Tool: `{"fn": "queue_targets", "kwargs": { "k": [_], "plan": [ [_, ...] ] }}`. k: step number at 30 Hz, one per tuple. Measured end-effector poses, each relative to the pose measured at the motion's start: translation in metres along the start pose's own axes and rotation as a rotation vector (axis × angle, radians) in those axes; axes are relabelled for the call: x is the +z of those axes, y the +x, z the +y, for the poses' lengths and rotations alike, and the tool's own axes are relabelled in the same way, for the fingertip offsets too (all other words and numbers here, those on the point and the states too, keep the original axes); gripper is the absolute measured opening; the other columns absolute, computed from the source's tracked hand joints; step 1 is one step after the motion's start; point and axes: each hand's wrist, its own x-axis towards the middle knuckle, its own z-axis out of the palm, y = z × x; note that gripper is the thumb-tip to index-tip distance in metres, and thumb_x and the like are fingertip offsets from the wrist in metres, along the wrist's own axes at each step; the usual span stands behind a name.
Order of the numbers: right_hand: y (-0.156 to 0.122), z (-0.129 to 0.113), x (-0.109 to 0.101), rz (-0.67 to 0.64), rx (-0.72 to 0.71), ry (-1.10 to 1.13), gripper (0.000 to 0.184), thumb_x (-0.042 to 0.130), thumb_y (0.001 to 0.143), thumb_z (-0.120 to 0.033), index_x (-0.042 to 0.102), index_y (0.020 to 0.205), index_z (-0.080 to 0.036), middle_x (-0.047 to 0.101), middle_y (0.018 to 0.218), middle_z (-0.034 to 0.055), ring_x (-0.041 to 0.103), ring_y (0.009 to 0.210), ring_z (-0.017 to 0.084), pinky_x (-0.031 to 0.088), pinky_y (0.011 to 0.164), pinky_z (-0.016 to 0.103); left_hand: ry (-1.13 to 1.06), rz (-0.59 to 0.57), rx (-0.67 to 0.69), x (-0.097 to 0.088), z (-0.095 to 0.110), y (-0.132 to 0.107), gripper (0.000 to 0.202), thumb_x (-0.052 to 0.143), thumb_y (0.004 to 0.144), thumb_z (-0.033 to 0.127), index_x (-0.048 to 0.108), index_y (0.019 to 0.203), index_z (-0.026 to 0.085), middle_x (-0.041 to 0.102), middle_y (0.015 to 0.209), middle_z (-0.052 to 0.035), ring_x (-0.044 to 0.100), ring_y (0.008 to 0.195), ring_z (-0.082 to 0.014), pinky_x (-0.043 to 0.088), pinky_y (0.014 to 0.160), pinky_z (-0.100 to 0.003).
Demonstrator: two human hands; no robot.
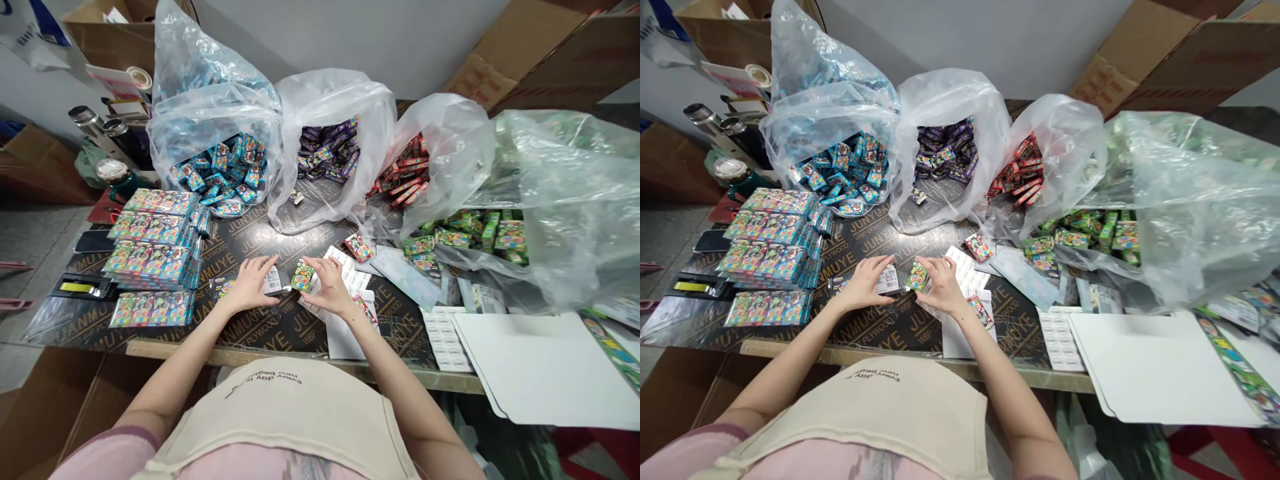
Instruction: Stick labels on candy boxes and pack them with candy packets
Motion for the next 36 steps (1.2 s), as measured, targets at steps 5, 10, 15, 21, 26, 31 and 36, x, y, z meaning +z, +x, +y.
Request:
{"fn": "queue_targets", "kwargs": {
  "k": [5, 10, 15, 21, 26, 31, 36],
  "plan": [
    [-0.003, 0.008, 0.017, -0.086, 0.013, 0.022, 0.074, 0.068, 0.074, -0.034, 0.036, 0.140, -0.020, 0.058, 0.129, 0.0123, 0.054, 0.117, 0.028, 0.024, 0.107, 0.051, 0.290, -0.129, 0.075, 0.002, -0.021, -0.003, 0.113, 0.079, 0.057, 0.026, 0.016, 0.150, 0.019, 0.054, 0.123, -0.0132, 0.049, 0.115, -0.0305, 0.034, 0.102, -0.048],
    [0.001, 0.008, 0.019, -0.173, -0.053, 0.362, 0.086, 0.072, 0.071, -0.040, 0.031, 0.144, -0.021, 0.047, 0.141, 0.0136, 0.049, 0.126, 0.027, 0.036, 0.103, 0.043, 0.119, -0.137, 0.189, 0.000, -0.023, -0.004, 0.117, 0.074, 0.060, 0.022, 0.000, 0.151, 0.024, 0.050, 0.127, -0.0110, 0.049, 0.114, -0.0282, 0.039, 0.100, -0.044],
    [0.003, -0.006, 0.012, -0.034, 0.160, 0.321, 0.100, 0.078, 0.064, -0.051, 0.029, 0.146, -0.021, 0.052, 0.138, 0.0160, 0.049, 0.126, 0.031, 0.028, 0.108, 0.051, 0.072, -0.074, 0.206, 0.000, -0.021, -0.004, 0.111, 0.073, 0.063, 0.027, 0.006, 0.151, 0.021, 0.052, 0.125, -0.0116, 0.052, 0.113, -0.0286, 0.042, 0.099, -0.044],
    [-0.010, -0.026, 0.001, 0.032, 0.240, 0.350, 0.062, 0.062, 0.087, -0.036, 0.035, 0.142, -0.029, 0.070, 0.114, -0.0011, 0.059, 0.115, 0.018, 0.021, 0.113, 0.045, 0.141, 0.013, 0.230, 0.014, -0.017, 0.007, 0.107, 0.073, 0.066, 0.038, 0.010, 0.151, 0.020, 0.057, 0.117, -0.0101, 0.057, 0.105, -0.0293, 0.048, 0.093, -0.045],
    [-0.027, -0.016, -0.020, 0.261, 0.435, 0.424, 0.061, 0.063, 0.084, -0.037, 0.040, 0.138, -0.023, 0.064, 0.122, 0.0079, 0.055, 0.118, 0.020, 0.033, 0.107, 0.043, 0.207, 0.120, 0.365, 0.025, 0.007, 0.008, 0.101, 0.071, 0.070, 0.040, 0.014, 0.150, 0.017, 0.056, 0.119, -0.0139, 0.056, 0.108, -0.0305, 0.047, 0.093, -0.046],
    [-0.033, -0.015, -0.011, 0.060, 0.450, 0.901, 0.063, 0.077, 0.068, -0.034, 0.056, 0.126, -0.022, 0.070, 0.107, 0.0055, 0.066, 0.097, 0.021, 0.051, 0.085, 0.034, 0.289, 0.280, 0.480, 0.057, 0.029, -0.009, 0.057, 0.066, 0.078, 0.029, 0.045, 0.131, 0.026, 0.057, 0.122, -0.0137, 0.053, 0.116, -0.0289, 0.039, 0.100, -0.047],
    [-0.040, -0.014, 0.002, 0.084, 0.503, 0.896, 0.021, 0.070, 0.073, -0.026, 0.075, 0.092, -0.021, 0.075, 0.094, 0.0039, 0.068, 0.092, 0.024, 0.050, 0.089, 0.039, 0.318, 0.458, 0.230, 0.066, 0.015, -0.030, 0.058, 0.068, 0.077, 0.035, 0.045, 0.130, 0.027, 0.056, 0.127, -0.0157, 0.049, 0.124, -0.0314, 0.020, 0.109, -0.057]
  ]
}}
